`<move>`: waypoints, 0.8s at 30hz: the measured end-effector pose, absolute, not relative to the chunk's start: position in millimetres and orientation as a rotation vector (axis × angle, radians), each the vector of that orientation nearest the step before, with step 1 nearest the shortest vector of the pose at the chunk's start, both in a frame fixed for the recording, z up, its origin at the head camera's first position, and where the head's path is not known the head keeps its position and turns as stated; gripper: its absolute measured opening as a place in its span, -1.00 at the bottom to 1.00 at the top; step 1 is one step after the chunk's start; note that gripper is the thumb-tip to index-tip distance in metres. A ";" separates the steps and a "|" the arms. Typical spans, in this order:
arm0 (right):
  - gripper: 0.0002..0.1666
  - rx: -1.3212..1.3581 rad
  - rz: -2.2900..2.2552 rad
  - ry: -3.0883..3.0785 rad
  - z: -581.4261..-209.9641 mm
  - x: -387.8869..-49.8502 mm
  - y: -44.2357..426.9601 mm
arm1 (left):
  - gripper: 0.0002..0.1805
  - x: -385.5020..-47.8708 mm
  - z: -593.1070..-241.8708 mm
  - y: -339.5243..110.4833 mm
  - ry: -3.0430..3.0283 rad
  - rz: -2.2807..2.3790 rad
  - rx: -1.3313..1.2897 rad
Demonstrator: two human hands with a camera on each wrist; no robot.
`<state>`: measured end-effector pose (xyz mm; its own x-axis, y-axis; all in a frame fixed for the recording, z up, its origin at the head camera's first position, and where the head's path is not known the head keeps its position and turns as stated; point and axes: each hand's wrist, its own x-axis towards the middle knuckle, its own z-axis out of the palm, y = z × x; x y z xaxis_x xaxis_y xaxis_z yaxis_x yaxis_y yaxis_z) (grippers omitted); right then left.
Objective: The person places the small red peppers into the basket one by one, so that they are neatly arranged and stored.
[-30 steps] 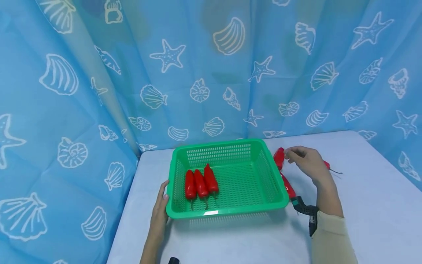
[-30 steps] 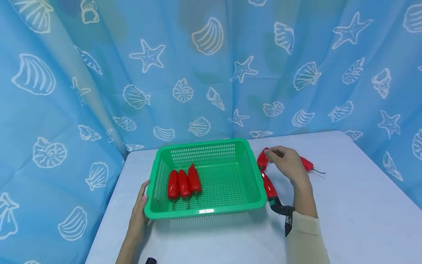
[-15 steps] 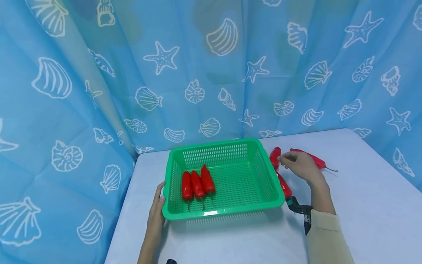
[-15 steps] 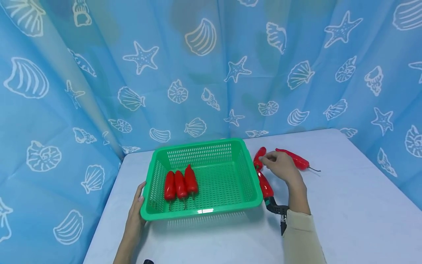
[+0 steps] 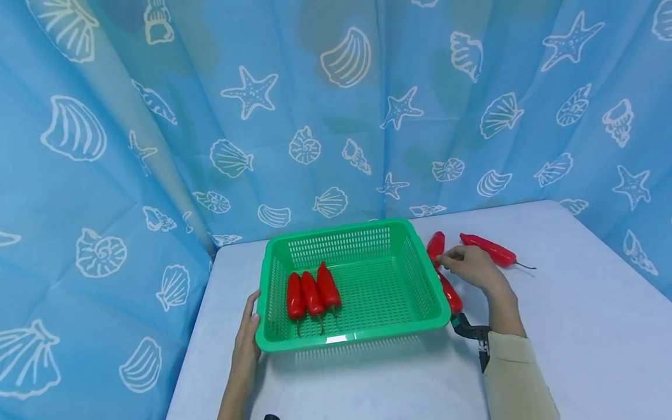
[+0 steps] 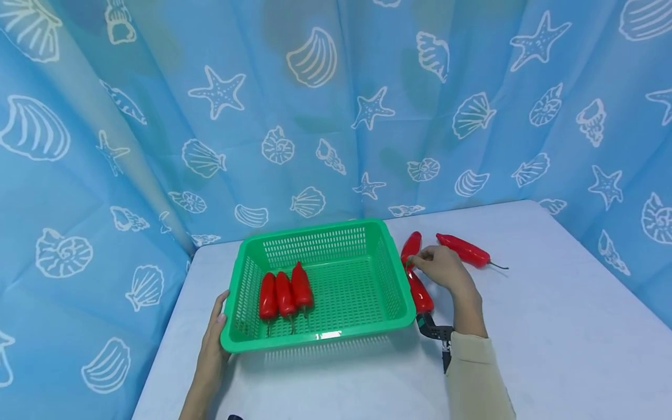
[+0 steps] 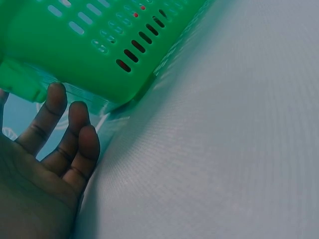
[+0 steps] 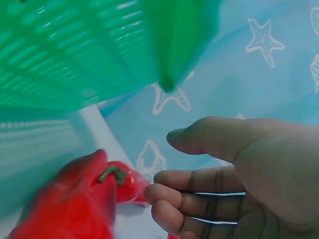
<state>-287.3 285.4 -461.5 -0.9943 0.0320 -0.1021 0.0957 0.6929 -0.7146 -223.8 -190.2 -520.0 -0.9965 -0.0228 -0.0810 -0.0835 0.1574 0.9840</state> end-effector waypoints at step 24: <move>-0.13 0.192 -1.155 2.694 -488.5 -296.5 279.2 | -0.28 -223.5 -519.7 -189.0 2.365 2.001 -0.136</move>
<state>-296.5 279.2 -488.5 -0.9708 0.0387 -0.2369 0.1983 0.6853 -0.7007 -223.5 -189.0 -519.7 -0.9953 -0.0410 -0.0875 -0.0931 0.1639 0.9821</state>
